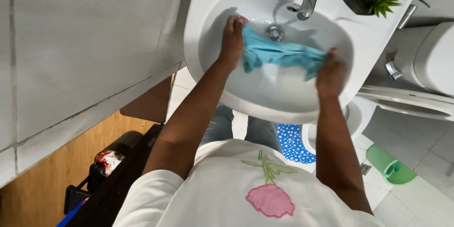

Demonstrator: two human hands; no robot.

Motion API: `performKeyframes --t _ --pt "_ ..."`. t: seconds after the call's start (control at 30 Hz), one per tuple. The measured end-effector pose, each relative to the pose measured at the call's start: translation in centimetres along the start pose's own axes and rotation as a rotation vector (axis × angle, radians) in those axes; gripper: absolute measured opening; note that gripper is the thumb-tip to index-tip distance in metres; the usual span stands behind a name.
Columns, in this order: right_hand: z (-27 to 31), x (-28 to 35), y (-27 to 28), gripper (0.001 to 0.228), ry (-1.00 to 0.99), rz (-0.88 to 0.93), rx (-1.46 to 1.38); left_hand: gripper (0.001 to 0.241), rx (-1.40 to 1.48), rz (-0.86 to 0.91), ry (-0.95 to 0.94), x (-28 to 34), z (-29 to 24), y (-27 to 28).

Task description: The person wipes the tiled bathroom floor with a blue cloth while standing on a blue mat. They then move to the sink, turn on the faucet, and wash the cloth under running water, wringing it out repeatedly before turning off the tap.

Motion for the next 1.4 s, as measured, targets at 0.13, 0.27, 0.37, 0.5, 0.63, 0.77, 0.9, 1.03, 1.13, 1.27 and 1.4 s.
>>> performKeyframes --t 0.13,0.27,0.37,0.5,0.63,0.77,0.9,1.03,1.13,1.27,1.4 --pt "6.6 5.1 4.2 0.043 0.595 -0.287 0.027 0.034 -0.073 -0.065 0.019 2.1 -3.7 1.4" --pt "6.8 2.6 0.2 0.035 0.736 -0.389 -0.001 0.065 -0.313 -0.117 -0.367 -0.8 3.3 0.2" --pt "2.4 -3.6 -7.6 0.035 0.589 -0.469 -0.144 0.058 -0.306 -0.096 -0.268 1.3 4.7 -1.6" --pt "6.6 -1.1 -15.6 0.070 0.431 -0.114 -0.181 0.068 0.401 0.132 0.245 2.6 8.0 -4.7" --pt "13.9 9.0 -13.1 0.033 0.395 0.176 -0.169 0.062 0.695 0.189 0.612 1.1 9.8 -4.3" --pt "17.1 15.3 -10.8 0.018 0.457 0.200 -0.200 0.044 0.880 0.479 0.666 -0.7 12.4 -5.5" --pt "14.5 8.6 -13.5 0.028 0.487 -0.001 0.102 0.028 0.852 0.326 0.542 0.5 12.9 -6.6" --pt "8.6 0.0 -11.8 0.048 0.217 0.007 0.123 0.076 0.336 0.297 0.536 1.5 10.5 -6.6" --pt "6.4 -0.2 -5.3 0.028 0.570 -0.027 0.054 0.042 -0.052 0.352 0.193 2.6 -2.1 -4.5" --pt "7.1 3.3 3.5 0.035 0.456 0.101 0.155 0.024 -0.202 0.481 -0.160 1.4 -6.5 -3.1" --pt "9.2 6.3 7.6 0.016 0.428 0.284 -0.101 0.031 -0.417 0.472 -0.214 1.4 -9.4 -3.7"
Point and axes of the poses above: each hand's wrist, its own x-axis away from the middle knuckle, its own y-axis out of the back of the hand, z = x × y, the point moved 8 cm from there along -x, towards the middle knuckle, and after that the axes turned 5 degrees about z, right-handed, at the moved point
